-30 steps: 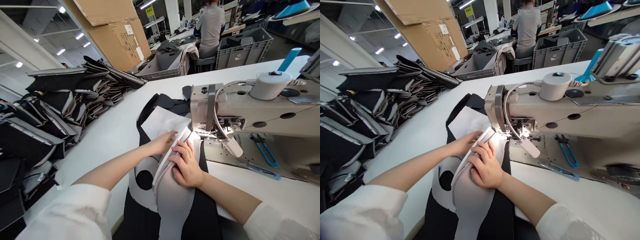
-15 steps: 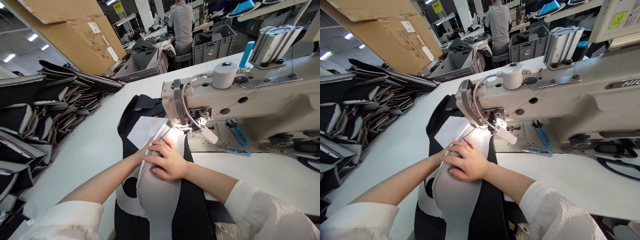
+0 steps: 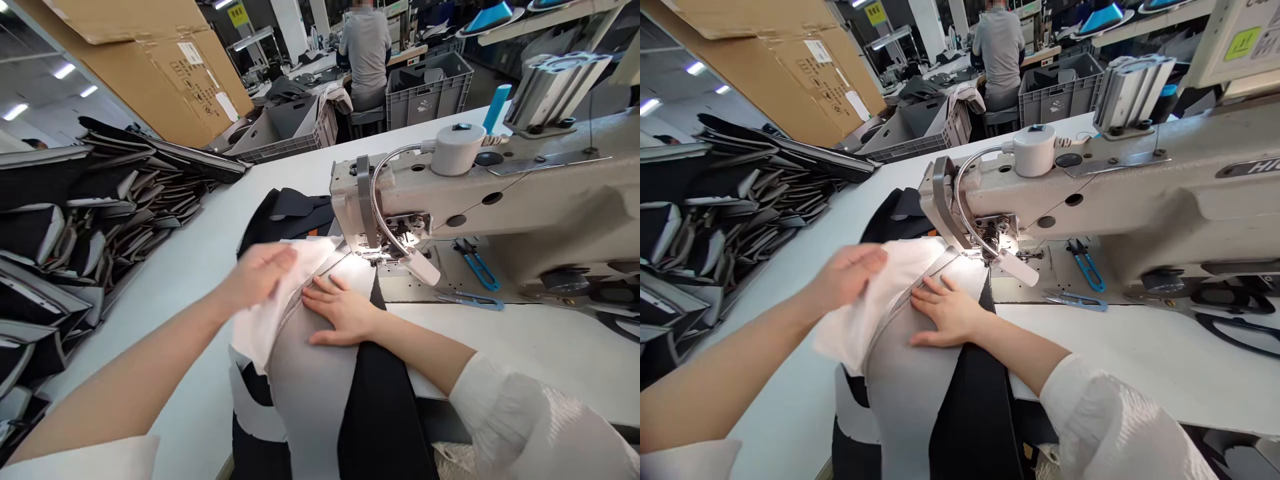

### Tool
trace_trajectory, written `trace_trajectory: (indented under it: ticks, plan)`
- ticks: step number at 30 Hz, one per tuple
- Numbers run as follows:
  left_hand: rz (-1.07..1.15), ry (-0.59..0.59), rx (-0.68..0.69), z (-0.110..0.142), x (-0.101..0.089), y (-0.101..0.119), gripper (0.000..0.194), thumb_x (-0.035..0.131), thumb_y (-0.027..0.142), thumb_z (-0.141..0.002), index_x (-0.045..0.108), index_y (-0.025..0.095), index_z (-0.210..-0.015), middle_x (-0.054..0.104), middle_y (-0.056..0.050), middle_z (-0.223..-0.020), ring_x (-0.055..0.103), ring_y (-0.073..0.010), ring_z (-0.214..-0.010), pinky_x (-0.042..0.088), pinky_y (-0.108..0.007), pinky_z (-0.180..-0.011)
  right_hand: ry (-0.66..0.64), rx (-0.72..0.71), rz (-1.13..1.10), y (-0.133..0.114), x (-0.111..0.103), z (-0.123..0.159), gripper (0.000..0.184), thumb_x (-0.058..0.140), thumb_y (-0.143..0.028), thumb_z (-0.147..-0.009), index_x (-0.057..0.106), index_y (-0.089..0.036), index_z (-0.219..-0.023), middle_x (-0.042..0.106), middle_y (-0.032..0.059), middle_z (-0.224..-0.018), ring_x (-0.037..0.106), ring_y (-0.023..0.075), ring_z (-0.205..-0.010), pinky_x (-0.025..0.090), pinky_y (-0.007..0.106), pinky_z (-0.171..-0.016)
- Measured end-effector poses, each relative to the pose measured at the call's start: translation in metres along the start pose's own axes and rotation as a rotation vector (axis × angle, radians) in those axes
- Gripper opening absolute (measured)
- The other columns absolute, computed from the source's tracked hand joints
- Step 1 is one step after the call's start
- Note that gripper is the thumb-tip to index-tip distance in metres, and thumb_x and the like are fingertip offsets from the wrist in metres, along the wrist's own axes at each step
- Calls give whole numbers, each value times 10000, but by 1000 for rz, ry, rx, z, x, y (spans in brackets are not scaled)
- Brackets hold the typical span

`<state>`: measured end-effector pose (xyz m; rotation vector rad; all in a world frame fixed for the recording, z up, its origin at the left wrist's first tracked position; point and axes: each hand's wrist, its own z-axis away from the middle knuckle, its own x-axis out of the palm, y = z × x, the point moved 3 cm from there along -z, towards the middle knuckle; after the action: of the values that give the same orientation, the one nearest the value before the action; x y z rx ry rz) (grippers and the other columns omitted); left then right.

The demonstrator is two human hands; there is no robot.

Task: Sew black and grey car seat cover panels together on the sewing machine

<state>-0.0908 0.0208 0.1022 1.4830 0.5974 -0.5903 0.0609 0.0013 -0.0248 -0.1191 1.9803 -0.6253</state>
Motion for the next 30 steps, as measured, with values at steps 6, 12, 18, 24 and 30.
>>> trace_trajectory:
  ticks: [6, 12, 18, 24, 30]
  plan:
    - [-104, -42, 241, -7, 84, 17, 359, 331, 381, -905, 348, 190, -602, 362, 33, -538, 379, -102, -506, 350, -226, -492, -45, -77, 62, -25, 31, 8, 819, 498, -679, -761, 426, -79, -1314, 475, 168, -1333, 334, 292, -1293, 135, 461, -1107]
    - [-488, -320, 624, -21, 144, -19, 334, 331, 318, -922, 599, 159, -803, 642, -80, -917, 564, -205, -957, 436, -363, -894, -7, -92, 66, -29, 33, 14, 823, 509, -664, -764, 413, -39, -1291, 497, 182, -1295, 381, 290, -1249, 295, 392, -1030]
    - [-406, -433, 473, -27, 117, -27, 469, 203, 276, -942, 629, 203, -1120, 555, -22, -1277, 419, -199, -1244, 313, -395, -1068, -42, -237, 93, -21, 9, 44, 817, 589, -677, -668, 444, -153, -1278, 518, 131, -1249, 411, 296, -1186, 210, 474, -1057]
    - [-426, -640, 432, -23, 115, -25, 453, 208, 261, -947, 604, 260, -1169, 484, 34, -1352, 456, -188, -1215, 365, -348, -1020, 151, -49, 569, 0, -2, 53, 208, 429, -99, -844, 610, -98, -947, 632, 141, -895, 583, 221, -808, 440, 375, -819]
    - [-990, -319, 512, -22, 144, -15, 475, 566, 346, -826, 514, 143, -1252, 566, -122, -1231, 555, -326, -989, 441, -446, -820, 124, -139, 691, -7, -4, 55, 237, 407, -10, -766, 620, -110, -741, 628, 123, -704, 588, 213, -647, 482, 361, -644]
